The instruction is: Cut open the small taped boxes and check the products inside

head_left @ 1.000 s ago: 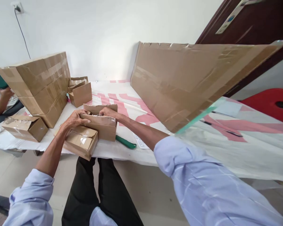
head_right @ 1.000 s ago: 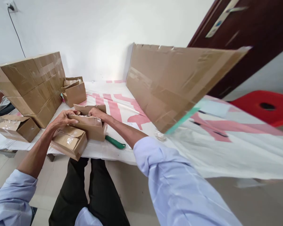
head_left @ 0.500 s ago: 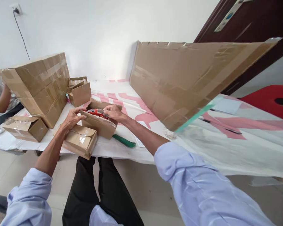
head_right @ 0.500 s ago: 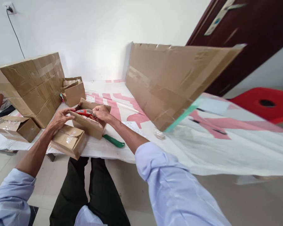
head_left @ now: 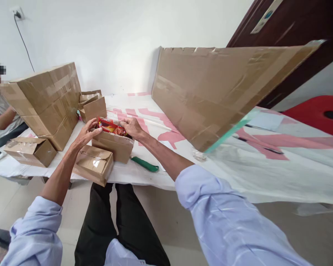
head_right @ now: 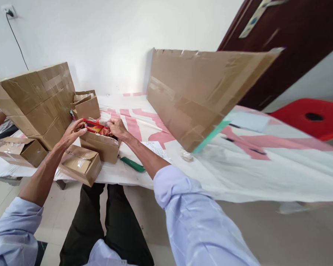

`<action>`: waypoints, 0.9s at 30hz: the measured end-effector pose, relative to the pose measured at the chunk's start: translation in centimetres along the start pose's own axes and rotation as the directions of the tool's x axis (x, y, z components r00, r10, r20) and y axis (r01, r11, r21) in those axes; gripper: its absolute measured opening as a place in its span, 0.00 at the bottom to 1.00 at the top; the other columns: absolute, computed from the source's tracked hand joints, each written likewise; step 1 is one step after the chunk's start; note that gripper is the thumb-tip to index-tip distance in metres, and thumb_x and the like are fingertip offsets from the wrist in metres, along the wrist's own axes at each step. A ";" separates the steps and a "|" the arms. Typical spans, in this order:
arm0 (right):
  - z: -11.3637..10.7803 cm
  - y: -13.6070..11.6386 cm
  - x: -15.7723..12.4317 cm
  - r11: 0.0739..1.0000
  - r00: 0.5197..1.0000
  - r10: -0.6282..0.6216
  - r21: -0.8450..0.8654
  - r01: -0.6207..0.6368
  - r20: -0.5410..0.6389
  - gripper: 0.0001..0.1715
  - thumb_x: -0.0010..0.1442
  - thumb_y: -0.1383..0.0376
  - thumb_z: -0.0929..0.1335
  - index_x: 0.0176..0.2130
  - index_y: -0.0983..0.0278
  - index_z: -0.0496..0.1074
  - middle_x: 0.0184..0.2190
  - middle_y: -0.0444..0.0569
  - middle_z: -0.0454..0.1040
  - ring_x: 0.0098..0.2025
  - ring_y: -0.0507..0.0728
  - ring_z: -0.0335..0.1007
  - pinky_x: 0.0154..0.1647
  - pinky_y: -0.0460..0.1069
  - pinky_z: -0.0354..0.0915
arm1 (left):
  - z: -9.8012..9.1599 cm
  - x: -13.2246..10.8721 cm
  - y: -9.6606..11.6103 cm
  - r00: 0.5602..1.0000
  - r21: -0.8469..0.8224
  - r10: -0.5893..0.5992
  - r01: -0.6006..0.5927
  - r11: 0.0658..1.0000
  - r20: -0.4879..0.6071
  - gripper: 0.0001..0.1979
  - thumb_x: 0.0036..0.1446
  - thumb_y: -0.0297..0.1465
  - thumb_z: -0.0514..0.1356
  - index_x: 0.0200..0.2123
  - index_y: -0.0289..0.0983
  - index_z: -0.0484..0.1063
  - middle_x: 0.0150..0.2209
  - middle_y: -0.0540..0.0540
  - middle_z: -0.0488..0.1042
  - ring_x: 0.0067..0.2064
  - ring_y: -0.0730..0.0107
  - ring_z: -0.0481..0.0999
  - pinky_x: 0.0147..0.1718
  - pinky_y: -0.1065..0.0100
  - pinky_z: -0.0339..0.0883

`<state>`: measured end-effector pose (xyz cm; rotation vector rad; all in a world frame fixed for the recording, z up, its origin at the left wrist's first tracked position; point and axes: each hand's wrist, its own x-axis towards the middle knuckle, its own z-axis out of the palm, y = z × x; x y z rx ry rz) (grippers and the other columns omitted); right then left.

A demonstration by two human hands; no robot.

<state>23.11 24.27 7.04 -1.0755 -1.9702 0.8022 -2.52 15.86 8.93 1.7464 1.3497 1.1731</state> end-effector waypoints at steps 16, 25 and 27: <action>-4.6 -6.1 0.3 0.710 0.989 -0.095 0.704 -0.012 0.113 0.28 0.56 0.43 0.81 0.34 0.64 0.80 0.32 0.51 0.84 0.34 0.59 0.81 0.36 0.53 0.78 | -1.6 1.0 6.4 0.979 -0.314 0.092 -0.147 0.938 -0.183 0.34 0.30 0.39 0.87 0.41 0.37 0.80 0.38 0.48 0.85 0.37 0.63 0.85 0.37 0.66 0.81; -1.8 -6.4 -0.9 0.541 0.997 -0.047 0.838 0.077 -0.061 0.39 0.46 0.38 0.85 0.44 0.61 0.81 0.39 0.46 0.85 0.41 0.57 0.82 0.46 0.54 0.82 | 1.0 0.4 8.3 0.909 -0.500 -0.122 -0.103 0.860 -0.398 0.31 0.36 0.43 0.86 0.40 0.36 0.79 0.36 0.46 0.86 0.33 0.65 0.87 0.26 0.72 0.77; -0.8 -5.7 -0.5 0.504 0.997 0.043 0.863 0.033 -0.063 0.32 0.48 0.43 0.85 0.37 0.62 0.79 0.33 0.43 0.83 0.34 0.54 0.80 0.42 0.52 0.81 | 0.9 0.1 7.8 0.916 -0.498 -0.209 0.012 0.867 -0.341 0.27 0.42 0.43 0.84 0.39 0.35 0.79 0.35 0.44 0.86 0.33 0.65 0.87 0.26 0.73 0.77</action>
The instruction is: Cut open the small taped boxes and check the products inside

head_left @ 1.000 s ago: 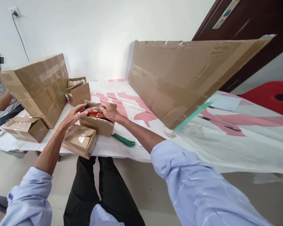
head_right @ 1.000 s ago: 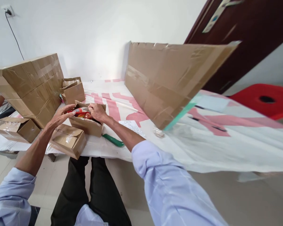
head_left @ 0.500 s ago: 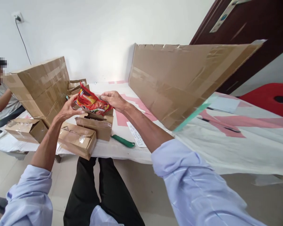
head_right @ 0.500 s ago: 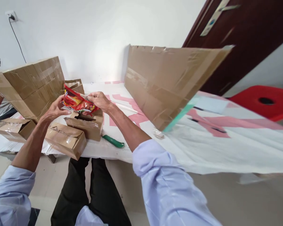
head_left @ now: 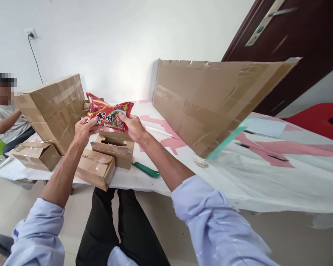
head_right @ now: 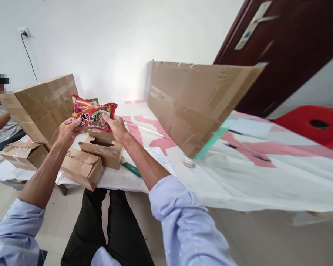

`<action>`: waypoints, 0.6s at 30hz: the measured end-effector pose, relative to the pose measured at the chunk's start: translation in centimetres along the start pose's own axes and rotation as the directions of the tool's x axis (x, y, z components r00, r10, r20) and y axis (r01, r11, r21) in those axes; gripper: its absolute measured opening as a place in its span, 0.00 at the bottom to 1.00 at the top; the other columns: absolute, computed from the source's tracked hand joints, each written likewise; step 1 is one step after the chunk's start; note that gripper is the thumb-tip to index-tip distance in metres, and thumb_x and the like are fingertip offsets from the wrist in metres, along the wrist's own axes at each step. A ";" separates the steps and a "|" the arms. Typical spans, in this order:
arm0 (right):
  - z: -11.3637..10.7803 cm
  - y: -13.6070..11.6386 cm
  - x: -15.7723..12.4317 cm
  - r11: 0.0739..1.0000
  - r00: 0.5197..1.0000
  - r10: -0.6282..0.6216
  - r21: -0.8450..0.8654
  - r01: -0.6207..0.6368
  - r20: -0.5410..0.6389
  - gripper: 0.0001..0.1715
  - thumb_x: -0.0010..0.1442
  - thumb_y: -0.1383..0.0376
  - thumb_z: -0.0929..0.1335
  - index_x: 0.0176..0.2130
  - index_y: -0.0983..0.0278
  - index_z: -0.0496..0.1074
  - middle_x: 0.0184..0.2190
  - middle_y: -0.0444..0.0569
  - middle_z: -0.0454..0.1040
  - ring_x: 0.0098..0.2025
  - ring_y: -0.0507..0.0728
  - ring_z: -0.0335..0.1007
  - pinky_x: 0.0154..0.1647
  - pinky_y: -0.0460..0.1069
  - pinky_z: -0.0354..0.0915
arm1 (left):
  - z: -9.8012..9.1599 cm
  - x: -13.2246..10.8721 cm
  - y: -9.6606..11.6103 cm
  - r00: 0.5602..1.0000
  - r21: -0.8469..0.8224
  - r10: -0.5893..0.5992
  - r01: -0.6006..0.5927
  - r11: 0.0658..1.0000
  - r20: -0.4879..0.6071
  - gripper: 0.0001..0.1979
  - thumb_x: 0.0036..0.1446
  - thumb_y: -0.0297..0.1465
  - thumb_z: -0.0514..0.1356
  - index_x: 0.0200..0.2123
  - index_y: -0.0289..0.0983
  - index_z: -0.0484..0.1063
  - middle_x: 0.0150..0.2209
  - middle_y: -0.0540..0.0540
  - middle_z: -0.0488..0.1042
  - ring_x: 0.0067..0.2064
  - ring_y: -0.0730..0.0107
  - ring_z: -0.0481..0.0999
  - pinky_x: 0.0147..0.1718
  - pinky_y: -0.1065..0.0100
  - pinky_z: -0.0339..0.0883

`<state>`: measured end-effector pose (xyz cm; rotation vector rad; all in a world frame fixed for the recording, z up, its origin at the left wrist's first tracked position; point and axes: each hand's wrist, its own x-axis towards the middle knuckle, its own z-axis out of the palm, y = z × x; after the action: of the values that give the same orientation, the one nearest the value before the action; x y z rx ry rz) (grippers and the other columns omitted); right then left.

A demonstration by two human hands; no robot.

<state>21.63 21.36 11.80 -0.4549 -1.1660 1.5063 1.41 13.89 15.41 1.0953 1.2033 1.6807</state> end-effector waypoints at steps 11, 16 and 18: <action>-0.6 3.1 -0.1 0.970 0.951 0.201 -0.087 -0.226 -0.236 0.23 0.59 0.57 0.83 0.28 0.61 0.70 0.18 0.37 0.72 0.21 0.48 0.69 0.28 0.44 0.74 | -2.4 -0.5 -2.1 0.972 0.236 -0.234 0.226 0.945 0.007 0.24 0.36 0.42 0.85 0.29 0.35 0.80 0.30 0.40 0.85 0.26 0.63 0.84 0.20 0.73 0.69; -0.4 1.3 1.1 0.983 0.977 0.076 -0.149 -0.107 -0.200 0.25 0.59 0.51 0.82 0.28 0.63 0.73 0.22 0.39 0.74 0.25 0.48 0.69 0.31 0.43 0.71 | -2.6 0.4 0.8 0.985 0.286 -0.159 0.136 0.949 0.061 0.27 0.31 0.42 0.86 0.34 0.35 0.84 0.34 0.42 0.87 0.33 0.63 0.86 0.27 0.72 0.72; 0.1 -0.2 2.0 0.979 0.991 -0.035 -0.202 0.008 -0.131 0.27 0.57 0.46 0.82 0.31 0.63 0.75 0.25 0.41 0.77 0.29 0.50 0.72 0.34 0.45 0.73 | -2.1 0.7 2.8 0.990 0.249 -0.052 0.018 0.968 0.133 0.29 0.33 0.42 0.85 0.38 0.36 0.85 0.38 0.43 0.88 0.38 0.61 0.87 0.33 0.70 0.77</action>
<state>21.06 23.12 12.66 -0.6685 -1.2175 1.3235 -1.09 13.24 17.83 1.3105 1.3589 1.4288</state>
